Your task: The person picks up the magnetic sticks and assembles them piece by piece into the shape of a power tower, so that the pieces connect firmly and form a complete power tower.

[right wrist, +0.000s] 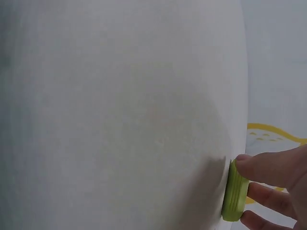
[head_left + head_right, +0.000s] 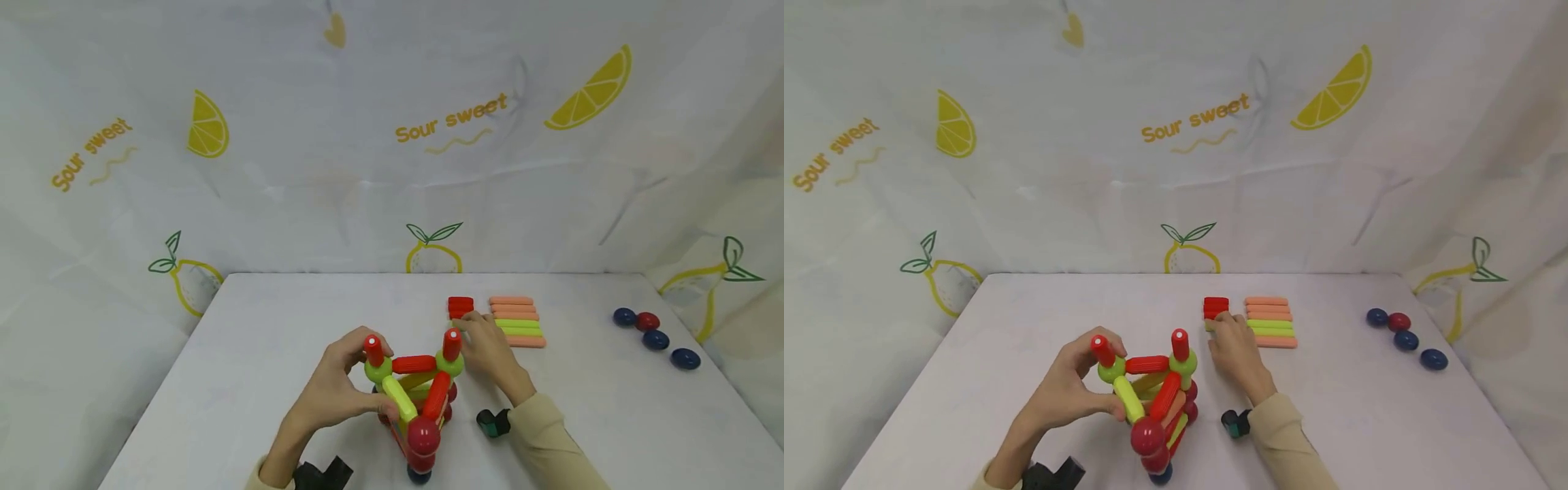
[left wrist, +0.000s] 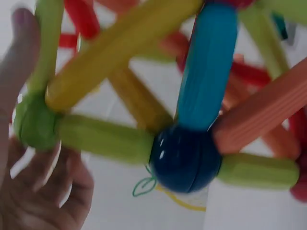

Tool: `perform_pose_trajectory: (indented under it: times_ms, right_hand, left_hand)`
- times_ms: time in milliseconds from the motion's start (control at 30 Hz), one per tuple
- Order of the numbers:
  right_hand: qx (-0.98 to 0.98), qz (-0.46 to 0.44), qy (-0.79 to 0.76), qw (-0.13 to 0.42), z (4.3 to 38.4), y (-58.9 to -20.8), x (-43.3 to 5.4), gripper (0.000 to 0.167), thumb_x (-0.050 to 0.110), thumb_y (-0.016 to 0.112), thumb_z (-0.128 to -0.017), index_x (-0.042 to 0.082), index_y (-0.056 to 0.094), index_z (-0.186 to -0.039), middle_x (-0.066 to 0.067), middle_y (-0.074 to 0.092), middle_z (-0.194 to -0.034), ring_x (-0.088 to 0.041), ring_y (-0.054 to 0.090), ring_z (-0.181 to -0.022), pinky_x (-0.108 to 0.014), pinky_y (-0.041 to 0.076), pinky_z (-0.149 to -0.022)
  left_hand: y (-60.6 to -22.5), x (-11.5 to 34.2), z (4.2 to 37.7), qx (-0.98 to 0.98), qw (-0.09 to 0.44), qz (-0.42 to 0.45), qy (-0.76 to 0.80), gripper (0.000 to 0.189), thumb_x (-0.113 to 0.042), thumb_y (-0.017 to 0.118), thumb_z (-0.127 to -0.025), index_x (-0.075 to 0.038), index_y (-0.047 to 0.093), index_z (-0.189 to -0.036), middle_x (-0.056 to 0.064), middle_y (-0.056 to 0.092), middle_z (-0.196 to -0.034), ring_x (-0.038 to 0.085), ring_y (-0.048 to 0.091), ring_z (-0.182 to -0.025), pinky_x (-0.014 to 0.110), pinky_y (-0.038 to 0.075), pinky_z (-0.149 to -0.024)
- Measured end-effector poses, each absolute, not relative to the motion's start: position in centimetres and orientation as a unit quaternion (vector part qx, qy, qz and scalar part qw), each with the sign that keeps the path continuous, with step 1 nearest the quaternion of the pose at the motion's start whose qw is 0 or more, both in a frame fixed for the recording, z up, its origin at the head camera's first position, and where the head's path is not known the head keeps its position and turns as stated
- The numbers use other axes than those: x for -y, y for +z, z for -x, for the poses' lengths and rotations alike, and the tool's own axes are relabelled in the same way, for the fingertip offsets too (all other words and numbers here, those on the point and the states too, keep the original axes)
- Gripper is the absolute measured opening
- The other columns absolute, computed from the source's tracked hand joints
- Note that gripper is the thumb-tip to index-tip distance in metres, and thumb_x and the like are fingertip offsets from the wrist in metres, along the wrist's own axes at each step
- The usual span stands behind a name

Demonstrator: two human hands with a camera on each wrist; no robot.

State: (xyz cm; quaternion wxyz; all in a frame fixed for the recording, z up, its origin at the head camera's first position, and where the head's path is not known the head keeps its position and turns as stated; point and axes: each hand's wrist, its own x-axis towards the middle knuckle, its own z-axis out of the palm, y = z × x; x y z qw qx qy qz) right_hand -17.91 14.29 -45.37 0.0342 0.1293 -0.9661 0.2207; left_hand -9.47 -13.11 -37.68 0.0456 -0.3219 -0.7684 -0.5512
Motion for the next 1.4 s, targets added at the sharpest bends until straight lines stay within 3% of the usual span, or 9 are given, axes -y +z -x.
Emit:
perform_pose_trajectory:
  times_ms: [133, 233, 333, 400, 533, 700, 900, 1400]
  right_hand:
    - [0.968, -0.124, 0.213, 0.04, 17.9, -45.6, -14.2, 0.018, 0.004, 0.075, -0.088, 0.003, 0.079, -0.106, -0.014, 0.066, -0.098, -0.029, 0.053, -0.093, -0.044, 0.051, -0.08]
    - [0.97, -0.116, 0.212, 0.036, 17.6, -45.5, -14.3, 0.018, 0.003, 0.079, -0.085, 0.002, 0.08, -0.103, -0.013, 0.068, -0.093, -0.026, 0.056, -0.089, -0.047, 0.052, -0.087]
    - [0.965, -0.099, 0.24, 0.035, 16.9, -44.9, -14.5, 0.024, 0.006, 0.081, -0.085, 0.001, 0.078, -0.107, -0.014, 0.073, -0.098, -0.027, 0.062, -0.092, -0.05, 0.055, -0.093]
    - [0.952, -0.09, 0.29, 0.044, 16.2, -43.7, -14.4, 0.027, 0.01, 0.08, -0.087, 0.002, 0.076, -0.111, -0.015, 0.075, -0.101, -0.029, 0.065, -0.094, -0.048, 0.058, -0.089]
    - [0.897, -0.095, 0.421, 0.094, 14.1, -39.9, -14.1, 0.029, 0.017, 0.077, -0.091, 0.005, 0.074, -0.117, -0.011, 0.076, -0.098, -0.023, 0.07, -0.09, -0.031, 0.06, -0.079]
    - [0.825, -0.153, 0.518, 0.17, 10.1, -34.7, -13.7, 0.027, 0.011, 0.077, -0.09, 0.011, 0.075, -0.117, -0.003, 0.076, -0.091, -0.009, 0.07, -0.082, -0.018, 0.057, -0.082]
    - [0.785, -0.233, 0.542, 0.188, 6.4, -32.4, -13.5, 0.036, -0.005, 0.082, -0.08, 0.011, 0.075, -0.111, 0.003, 0.075, -0.091, -0.008, 0.067, -0.082, -0.018, 0.058, -0.082]
    - [0.801, -0.257, 0.507, 0.188, 5.1, -33.4, -13.3, 0.037, 0.003, 0.088, -0.076, 0.018, 0.076, -0.107, 0.005, 0.076, -0.089, -0.006, 0.066, -0.08, -0.022, 0.057, -0.073]
  left_hand:
    - [-37.8, 11.6, 7.9, 0.798, 0.14, 0.245, -0.533, 0.054, -0.018, 0.098, -0.064, -0.015, 0.064, -0.105, -0.001, 0.065, -0.096, 0.008, 0.058, -0.084, 0.024, 0.054, -0.063]
    - [-38.0, 10.8, 7.1, 0.805, 0.187, 0.199, -0.527, 0.049, -0.022, 0.096, -0.068, -0.016, 0.066, -0.106, -0.003, 0.064, -0.093, 0.007, 0.058, -0.081, 0.023, 0.052, -0.058]
    - [-38.2, 10.4, 6.6, 0.805, 0.215, 0.172, -0.525, 0.044, -0.023, 0.094, -0.072, -0.018, 0.068, -0.107, -0.004, 0.065, -0.092, 0.007, 0.059, -0.08, 0.023, 0.052, -0.057]
    - [-38.2, 10.2, 6.3, 0.804, 0.228, 0.164, -0.524, 0.042, -0.023, 0.093, -0.073, -0.019, 0.069, -0.108, -0.005, 0.066, -0.093, 0.007, 0.06, -0.079, 0.023, 0.052, -0.057]
    - [-38.2, 10.3, 6.1, 0.801, 0.263, 0.172, -0.511, 0.038, -0.018, 0.091, -0.076, -0.019, 0.07, -0.109, -0.004, 0.068, -0.096, 0.006, 0.062, -0.082, 0.023, 0.053, -0.061]
    - [-38.1, 10.8, 6.4, 0.778, 0.321, 0.2, -0.501, 0.034, -0.003, 0.085, -0.079, -0.014, 0.073, -0.108, 0.0, 0.073, -0.094, 0.009, 0.064, -0.086, 0.023, 0.053, -0.07]
    - [-37.6, 11.4, 6.5, 0.775, 0.318, 0.215, -0.502, 0.032, 0.001, 0.085, -0.077, -0.011, 0.076, -0.105, 0.002, 0.077, -0.091, 0.009, 0.066, -0.081, 0.021, 0.055, -0.072]
    - [-37.6, 11.6, 6.6, 0.777, 0.311, 0.201, -0.509, 0.03, -0.003, 0.088, -0.076, -0.013, 0.078, -0.103, 0.0, 0.078, -0.086, 0.011, 0.067, -0.078, 0.024, 0.055, -0.071]
